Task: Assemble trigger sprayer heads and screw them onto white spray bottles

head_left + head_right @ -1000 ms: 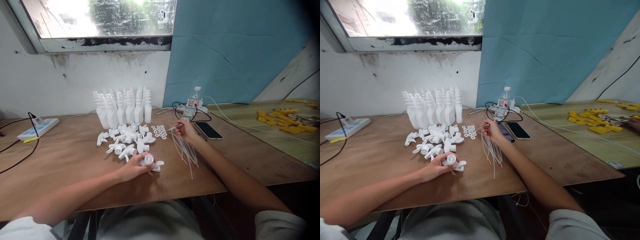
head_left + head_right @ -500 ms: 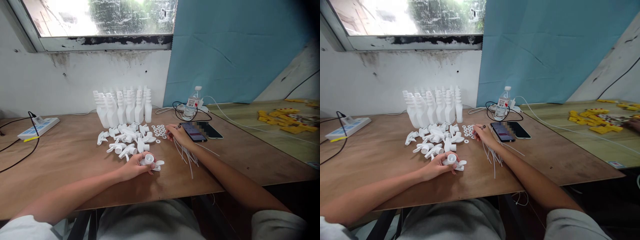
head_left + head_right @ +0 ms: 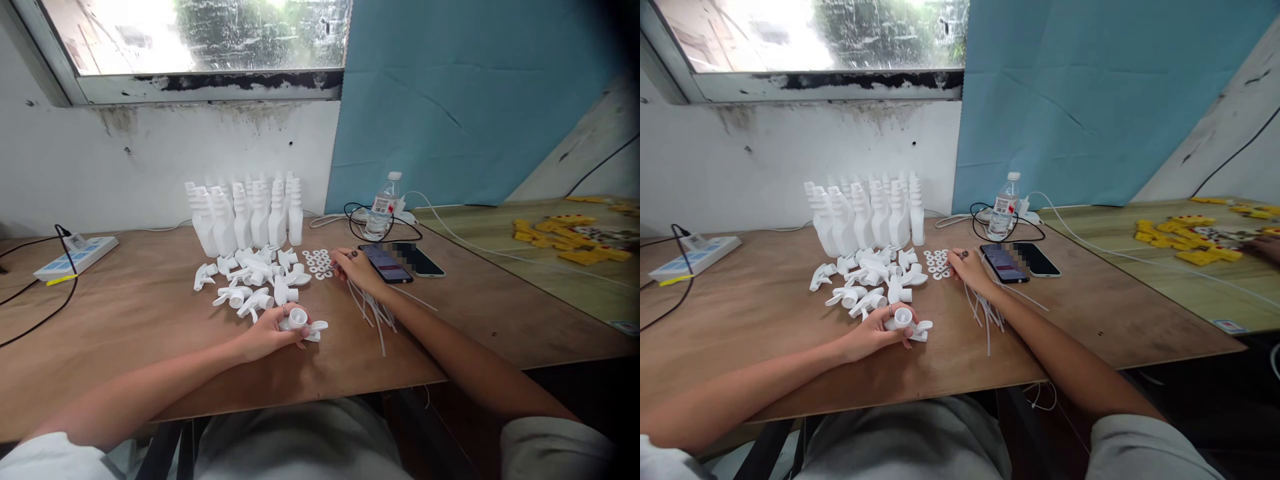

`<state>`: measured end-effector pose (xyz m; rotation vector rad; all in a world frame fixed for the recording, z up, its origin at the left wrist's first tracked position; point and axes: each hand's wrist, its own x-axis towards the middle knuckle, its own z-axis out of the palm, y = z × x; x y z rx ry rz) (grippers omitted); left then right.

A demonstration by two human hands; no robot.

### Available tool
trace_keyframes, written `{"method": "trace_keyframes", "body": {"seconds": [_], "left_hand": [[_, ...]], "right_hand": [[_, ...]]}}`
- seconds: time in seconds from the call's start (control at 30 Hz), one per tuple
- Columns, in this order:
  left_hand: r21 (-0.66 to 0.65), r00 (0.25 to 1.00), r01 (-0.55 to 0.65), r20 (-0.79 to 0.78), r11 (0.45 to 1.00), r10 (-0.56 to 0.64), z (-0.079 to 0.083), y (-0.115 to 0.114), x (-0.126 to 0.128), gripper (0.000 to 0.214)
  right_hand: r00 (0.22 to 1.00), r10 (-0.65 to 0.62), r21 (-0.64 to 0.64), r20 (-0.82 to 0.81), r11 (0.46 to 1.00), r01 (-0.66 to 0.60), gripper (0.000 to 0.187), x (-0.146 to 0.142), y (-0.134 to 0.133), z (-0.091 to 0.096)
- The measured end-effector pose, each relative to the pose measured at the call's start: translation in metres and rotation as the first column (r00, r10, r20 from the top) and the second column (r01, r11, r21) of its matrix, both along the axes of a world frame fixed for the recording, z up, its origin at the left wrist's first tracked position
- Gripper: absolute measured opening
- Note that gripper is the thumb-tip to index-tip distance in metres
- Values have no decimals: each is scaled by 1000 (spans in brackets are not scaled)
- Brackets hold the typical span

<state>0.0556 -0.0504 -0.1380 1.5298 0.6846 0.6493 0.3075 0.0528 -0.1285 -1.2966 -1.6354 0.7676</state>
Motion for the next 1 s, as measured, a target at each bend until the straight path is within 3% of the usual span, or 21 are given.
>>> {"method": "trace_keyframes", "body": {"seconds": [0.3, 1.0], "left_hand": [[-3, 1000, 13, 10, 1000, -13, -4, 2, -1, 35], [0, 1000, 3, 15, 1000, -3, -3, 1, -1, 36]], "right_hand": [[999, -42, 17, -3, 999, 42, 32, 2, 2, -1], [1000, 20, 67, 18, 998, -21, 35, 0, 4, -9]]}}
